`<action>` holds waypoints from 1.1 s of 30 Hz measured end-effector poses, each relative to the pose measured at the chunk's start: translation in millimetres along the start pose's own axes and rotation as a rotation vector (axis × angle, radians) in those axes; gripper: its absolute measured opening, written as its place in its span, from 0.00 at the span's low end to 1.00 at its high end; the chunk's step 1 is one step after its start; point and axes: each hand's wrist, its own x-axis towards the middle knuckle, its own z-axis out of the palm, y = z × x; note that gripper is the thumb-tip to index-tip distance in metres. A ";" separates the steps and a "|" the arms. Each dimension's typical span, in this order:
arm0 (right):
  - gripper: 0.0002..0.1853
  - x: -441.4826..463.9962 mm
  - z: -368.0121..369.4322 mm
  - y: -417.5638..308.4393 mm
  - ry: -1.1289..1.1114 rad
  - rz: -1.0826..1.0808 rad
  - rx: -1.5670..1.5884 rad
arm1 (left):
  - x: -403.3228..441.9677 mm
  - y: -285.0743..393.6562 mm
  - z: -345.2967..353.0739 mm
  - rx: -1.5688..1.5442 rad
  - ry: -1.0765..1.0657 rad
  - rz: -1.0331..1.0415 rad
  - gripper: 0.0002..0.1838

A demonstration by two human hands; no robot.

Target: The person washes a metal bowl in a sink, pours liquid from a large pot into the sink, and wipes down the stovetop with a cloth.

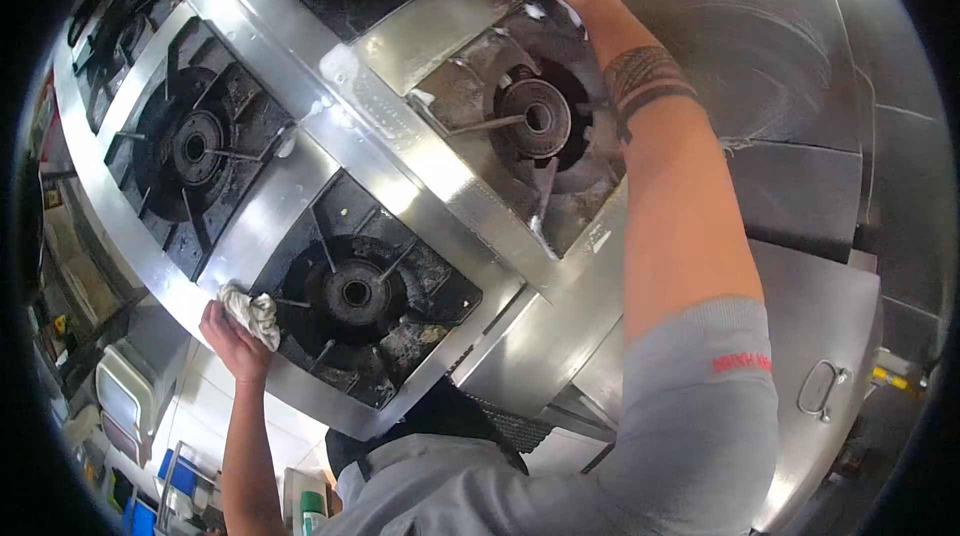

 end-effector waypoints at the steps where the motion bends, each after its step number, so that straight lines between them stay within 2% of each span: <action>1: 0.14 5.5 8.0 -0.7 0.111 0.091 0.210 | 1.0 0.5 0.5 0.002 0.000 -0.011 0.18; 2: 0.14 6.2 14.9 -1.7 0.110 0.080 0.212 | 1.4 0.9 -0.5 -0.018 -0.014 -0.012 0.18; 4: 0.13 13.2 12.6 -7.8 -0.045 0.235 0.299 | 1.1 -2.0 -2.7 -0.036 -0.013 -0.020 0.18; 6: 0.12 21.2 20.2 -9.4 -0.040 0.208 0.351 | -1.5 -6.3 -1.2 -0.026 -0.031 -0.026 0.25; 8: 0.15 -1.1 -23.9 -47.0 -0.060 0.117 0.650 | 0.4 -5.0 -3.9 -0.017 -0.029 -0.019 0.25; 10: 0.16 -21.8 -63.8 -86.3 -0.095 -0.123 0.181 | 3.4 -0.7 -6.7 -0.015 -0.052 -0.008 0.26; 12: 0.16 -34.0 -45.0 -79.1 -0.041 -0.097 0.286 | 1.3 -2.2 -6.7 -0.014 -0.048 0.008 0.26; 14: 0.16 -24.1 -28.1 -71.4 -0.034 0.241 0.217 | 3.5 -0.4 -6.5 -0.013 -0.049 -0.005 0.26; 15: 0.16 -25.9 -20.9 -73.1 -0.005 0.085 0.278 | 3.3 -0.4 -6.6 -0.012 -0.046 -0.006 0.26; 18: 0.19 -50.7 -47.7 -142.6 0.120 -0.025 0.438 | 2.9 -0.9 -6.4 -0.008 -0.048 0.011 0.26; 20: 0.22 -61.5 -97.9 -168.1 0.043 -0.082 0.682 | 4.6 0.9 -7.0 -0.009 -0.050 0.016 0.26; 21: 0.22 -58.2 -76.7 -156.4 0.105 -0.070 0.625 | 3.8 0.8 -9.2 -0.008 -0.060 0.020 0.26; 22: 0.21 -52.2 -65.7 -140.3 0.054 0.013 0.575 | 4.7 1.1 -9.6 -0.007 -0.059 0.028 0.26; 24: 0.21 -39.2 -59.5 -124.3 0.087 0.079 0.669 | 4.6 2.1 -9.0 -0.019 -0.037 0.029 0.25; 26: 0.21 -47.8 -79.3 -153.5 0.060 0.039 0.622 | 2.6 1.3 -8.4 -0.010 -0.039 0.023 0.25; 28: 0.22 -69.4 -100.2 -187.2 0.094 -0.173 0.726 | 4.5 0.5 -9.6 0.005 -0.058 0.024 0.25; 30: 0.23 -70.0 -78.3 -176.4 0.061 -0.054 0.585 | 4.1 0.5 -11.8 -0.013 -0.066 0.034 0.25; 32: 0.25 -45.1 -58.1 -131.5 -0.254 0.341 0.548 | 2.7 0.1 -11.7 -0.026 -0.064 0.033 0.25; 33: 0.25 -37.0 -70.5 -110.9 -0.217 0.218 0.497 | 1.5 -0.9 -10.5 -0.028 -0.067 0.025 0.25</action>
